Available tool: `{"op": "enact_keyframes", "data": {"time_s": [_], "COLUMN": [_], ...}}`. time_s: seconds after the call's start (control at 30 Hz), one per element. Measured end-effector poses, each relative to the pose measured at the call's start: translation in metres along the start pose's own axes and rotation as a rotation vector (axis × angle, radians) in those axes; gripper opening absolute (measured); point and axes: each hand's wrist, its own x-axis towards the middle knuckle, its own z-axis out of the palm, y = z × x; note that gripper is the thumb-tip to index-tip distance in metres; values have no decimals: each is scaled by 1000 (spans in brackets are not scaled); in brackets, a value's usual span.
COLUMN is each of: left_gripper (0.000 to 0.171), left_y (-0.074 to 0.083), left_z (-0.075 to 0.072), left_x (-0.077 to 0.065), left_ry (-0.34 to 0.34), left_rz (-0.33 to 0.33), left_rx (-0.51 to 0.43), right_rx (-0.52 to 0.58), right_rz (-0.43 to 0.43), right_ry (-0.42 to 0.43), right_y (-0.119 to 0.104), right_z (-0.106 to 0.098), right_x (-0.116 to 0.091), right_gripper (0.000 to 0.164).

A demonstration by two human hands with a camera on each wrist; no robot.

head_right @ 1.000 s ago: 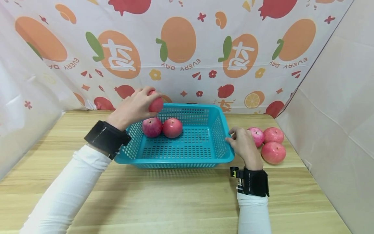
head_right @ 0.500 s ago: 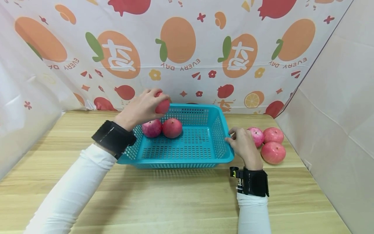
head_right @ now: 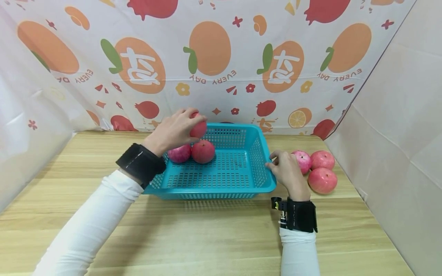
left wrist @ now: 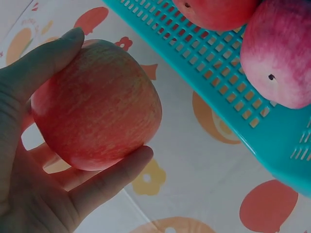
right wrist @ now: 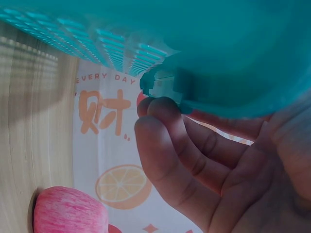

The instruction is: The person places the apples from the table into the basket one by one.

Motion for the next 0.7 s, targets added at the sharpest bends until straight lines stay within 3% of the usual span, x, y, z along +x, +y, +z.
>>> {"op": "enact_keyframes", "data": {"time_s": [0.7], "left_gripper": [59], "left_y": [14], "left_z": [14], "left_x": [12], "left_ry": [-40], "left_rz": [50], "left_rx": [-9], "right_rx": [-1], "right_rz": [13], "right_ry": [-13], "right_y": [1], "right_z": [1], "right_x": [1], "right_gripper": [26]}}
